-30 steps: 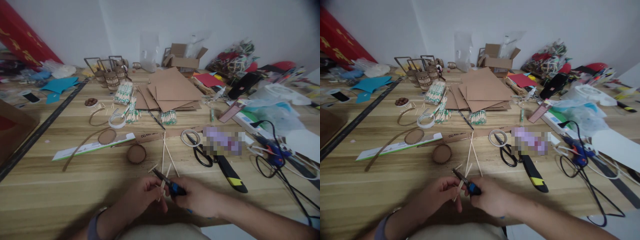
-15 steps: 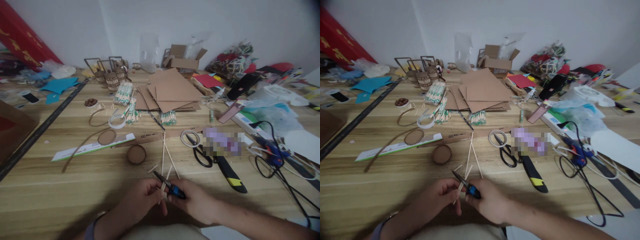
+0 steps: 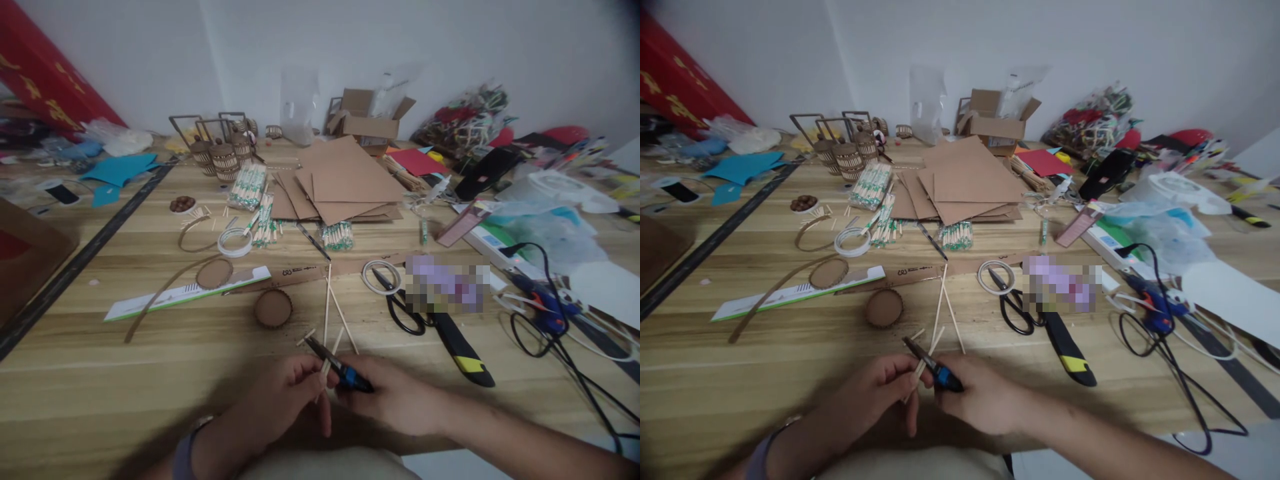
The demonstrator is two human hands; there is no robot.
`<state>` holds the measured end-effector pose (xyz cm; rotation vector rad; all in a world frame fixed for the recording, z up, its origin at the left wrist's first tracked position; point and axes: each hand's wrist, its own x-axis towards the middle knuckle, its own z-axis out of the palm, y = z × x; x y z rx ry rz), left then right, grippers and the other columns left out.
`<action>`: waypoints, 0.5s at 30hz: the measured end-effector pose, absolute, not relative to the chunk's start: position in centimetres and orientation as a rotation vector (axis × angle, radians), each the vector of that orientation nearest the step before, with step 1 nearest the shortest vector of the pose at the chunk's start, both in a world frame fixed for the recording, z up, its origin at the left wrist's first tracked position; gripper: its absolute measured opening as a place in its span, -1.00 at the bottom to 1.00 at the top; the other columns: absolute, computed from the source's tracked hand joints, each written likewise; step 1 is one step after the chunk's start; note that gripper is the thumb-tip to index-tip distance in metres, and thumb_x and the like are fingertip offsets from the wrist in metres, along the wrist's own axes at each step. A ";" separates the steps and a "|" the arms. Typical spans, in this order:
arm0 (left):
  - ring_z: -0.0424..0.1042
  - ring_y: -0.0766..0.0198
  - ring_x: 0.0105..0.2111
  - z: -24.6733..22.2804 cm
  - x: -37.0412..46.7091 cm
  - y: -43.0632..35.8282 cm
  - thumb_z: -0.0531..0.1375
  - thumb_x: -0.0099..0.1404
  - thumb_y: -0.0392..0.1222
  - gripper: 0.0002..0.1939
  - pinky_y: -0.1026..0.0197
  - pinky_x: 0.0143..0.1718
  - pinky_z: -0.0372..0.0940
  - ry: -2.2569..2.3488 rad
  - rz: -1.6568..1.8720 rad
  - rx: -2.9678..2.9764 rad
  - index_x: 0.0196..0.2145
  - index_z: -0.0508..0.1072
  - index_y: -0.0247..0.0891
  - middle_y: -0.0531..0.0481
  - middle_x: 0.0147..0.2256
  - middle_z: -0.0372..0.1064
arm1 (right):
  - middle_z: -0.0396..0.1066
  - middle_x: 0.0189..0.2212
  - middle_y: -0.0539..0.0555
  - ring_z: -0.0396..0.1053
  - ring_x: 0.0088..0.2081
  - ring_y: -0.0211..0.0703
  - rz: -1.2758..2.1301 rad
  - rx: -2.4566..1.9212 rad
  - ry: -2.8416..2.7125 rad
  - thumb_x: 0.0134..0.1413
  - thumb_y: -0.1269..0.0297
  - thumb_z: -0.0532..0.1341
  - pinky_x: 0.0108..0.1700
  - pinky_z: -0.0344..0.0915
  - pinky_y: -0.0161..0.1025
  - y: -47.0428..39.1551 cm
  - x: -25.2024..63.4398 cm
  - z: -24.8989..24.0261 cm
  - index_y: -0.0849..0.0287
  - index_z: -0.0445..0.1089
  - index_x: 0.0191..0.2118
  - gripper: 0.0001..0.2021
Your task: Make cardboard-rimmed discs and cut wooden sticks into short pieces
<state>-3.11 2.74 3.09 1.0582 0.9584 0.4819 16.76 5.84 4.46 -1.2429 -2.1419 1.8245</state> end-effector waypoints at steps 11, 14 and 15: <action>0.29 0.29 -0.55 2.3 -2.9 2.7 0.03 0.32 0.10 -0.66 0.22 -0.36 0.18 0.976 0.522 1.076 -0.34 0.38 -0.23 0.12 -0.61 0.31 | 0.14 -0.52 -0.10 0.09 -0.43 -0.26 1.716 -1.297 -2.055 -0.01 0.36 0.15 -0.37 0.08 -0.34 5.4 16.1 3.4 0.13 0.19 -0.43 -0.92; 0.30 0.28 -0.52 2.3 -3.7 3.1 0.00 0.36 0.10 -0.65 0.23 -0.35 0.18 1.044 0.544 1.133 -0.35 0.35 -0.21 0.12 -0.59 0.30 | 0.29 -0.44 -0.04 0.22 -0.35 -0.20 1.765 -1.197 -2.023 0.13 0.17 0.16 -0.29 0.18 -0.30 5.8 16.5 3.3 0.15 0.31 -0.33 -0.84; 0.29 0.28 -0.51 2.5 -4.1 3.3 -0.02 0.38 0.11 -0.64 0.24 -0.36 0.17 1.080 0.549 1.163 -0.34 0.35 -0.22 0.12 -0.57 0.30 | 0.34 -0.39 -0.01 0.26 -0.32 -0.17 1.765 -1.192 -2.010 0.14 0.14 0.16 -0.25 0.22 -0.28 5.9 16.8 3.3 0.15 0.34 -0.28 -0.82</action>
